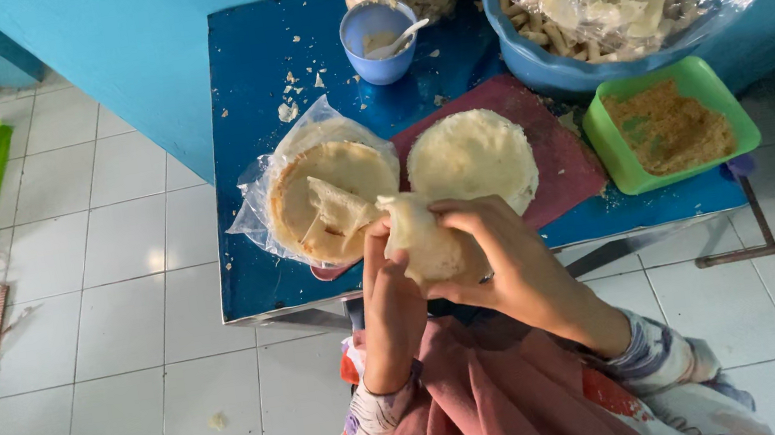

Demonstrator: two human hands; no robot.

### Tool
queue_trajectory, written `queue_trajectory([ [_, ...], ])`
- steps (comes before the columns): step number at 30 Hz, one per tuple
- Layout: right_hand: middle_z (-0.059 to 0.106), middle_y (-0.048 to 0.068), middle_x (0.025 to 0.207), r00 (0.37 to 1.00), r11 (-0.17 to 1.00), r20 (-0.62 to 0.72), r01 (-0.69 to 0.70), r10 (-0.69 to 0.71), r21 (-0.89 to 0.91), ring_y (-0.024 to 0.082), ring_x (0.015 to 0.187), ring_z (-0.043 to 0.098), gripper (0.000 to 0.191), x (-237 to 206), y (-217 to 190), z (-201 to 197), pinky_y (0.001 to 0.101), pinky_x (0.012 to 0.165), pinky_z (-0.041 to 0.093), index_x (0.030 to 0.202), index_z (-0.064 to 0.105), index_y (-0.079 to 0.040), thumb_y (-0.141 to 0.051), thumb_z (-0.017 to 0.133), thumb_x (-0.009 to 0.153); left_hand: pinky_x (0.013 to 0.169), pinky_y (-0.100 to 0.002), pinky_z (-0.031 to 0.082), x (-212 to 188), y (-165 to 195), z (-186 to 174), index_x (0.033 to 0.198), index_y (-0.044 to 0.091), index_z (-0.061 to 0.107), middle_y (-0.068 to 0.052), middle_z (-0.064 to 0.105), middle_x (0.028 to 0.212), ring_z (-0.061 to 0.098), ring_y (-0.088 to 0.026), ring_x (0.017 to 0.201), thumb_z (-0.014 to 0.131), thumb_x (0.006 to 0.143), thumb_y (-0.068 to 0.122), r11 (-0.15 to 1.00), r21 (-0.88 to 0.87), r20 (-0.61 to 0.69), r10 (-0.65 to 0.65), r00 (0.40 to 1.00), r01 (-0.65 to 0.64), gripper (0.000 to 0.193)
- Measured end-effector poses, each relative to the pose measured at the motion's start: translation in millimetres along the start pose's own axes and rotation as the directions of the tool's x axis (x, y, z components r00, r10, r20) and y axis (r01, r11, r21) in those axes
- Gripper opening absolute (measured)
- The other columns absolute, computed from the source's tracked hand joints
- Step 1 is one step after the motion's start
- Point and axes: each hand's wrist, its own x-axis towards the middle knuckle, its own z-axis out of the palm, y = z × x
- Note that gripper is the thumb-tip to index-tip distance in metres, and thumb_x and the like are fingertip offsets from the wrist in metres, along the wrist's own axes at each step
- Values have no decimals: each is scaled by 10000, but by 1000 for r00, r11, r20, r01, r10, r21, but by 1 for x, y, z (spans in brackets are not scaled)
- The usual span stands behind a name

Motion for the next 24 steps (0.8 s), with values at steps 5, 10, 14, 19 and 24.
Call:
queue_trajectory([
  [5, 577, 165, 1453, 996, 999, -88, -9, 5, -48, 348, 1285, 639, 513, -7, 3, 9, 406, 1004, 564, 1274, 538, -28, -134, 834, 868, 1106, -354, 433, -3, -2, 3, 1394, 43, 444, -93, 490, 1415, 512, -212, 1325, 576, 982, 95, 997, 51, 24, 64, 998, -65, 436],
  [10, 495, 231, 1462, 992, 997, -107, 64, -68, -39, 420, 1284, 587, 490, -18, 8, 24, 410, 972, 562, 1172, 535, -1, -186, 838, 836, 1074, -351, 444, -2, -11, -1, 1358, 44, 459, -84, 497, 1401, 520, -199, 1293, 566, 1011, 74, 997, -26, -37, 75, 996, -76, 365],
  [14, 611, 193, 1434, 993, 997, -113, -40, 32, -71, 315, 1218, 680, 289, -32, 21, 31, 363, 927, 599, 1107, 566, -49, -68, 771, 904, 1046, -328, 461, 1, -21, -6, 1344, 48, 473, -73, 525, 1370, 542, -186, 1255, 535, 1017, 34, 997, -41, -28, 67, 997, -68, 333],
  [19, 618, 207, 962, 707, 585, -6, -581, 707, 566, 283, 737, 526, 216, -49, 50, 27, 360, 708, 448, 1170, 612, 27, -97, 646, 997, 997, -368, 499, 0, -16, -4, 1373, 24, 498, -106, 588, 1300, 587, -215, 1198, 486, 1033, 40, 997, -75, -134, -13, 991, 3, 341],
  [24, 686, 127, 1191, 743, -56, 291, -324, 602, 944, 196, 1052, 697, 392, -40, 70, 15, 339, 886, 572, 1305, 544, 23, -192, 611, 984, 1029, -364, 501, 2, 0, 1, 1471, 54, 485, -96, 590, 1403, 599, -224, 1255, 444, 954, 76, 993, -52, -247, -118, 962, 108, 520],
])
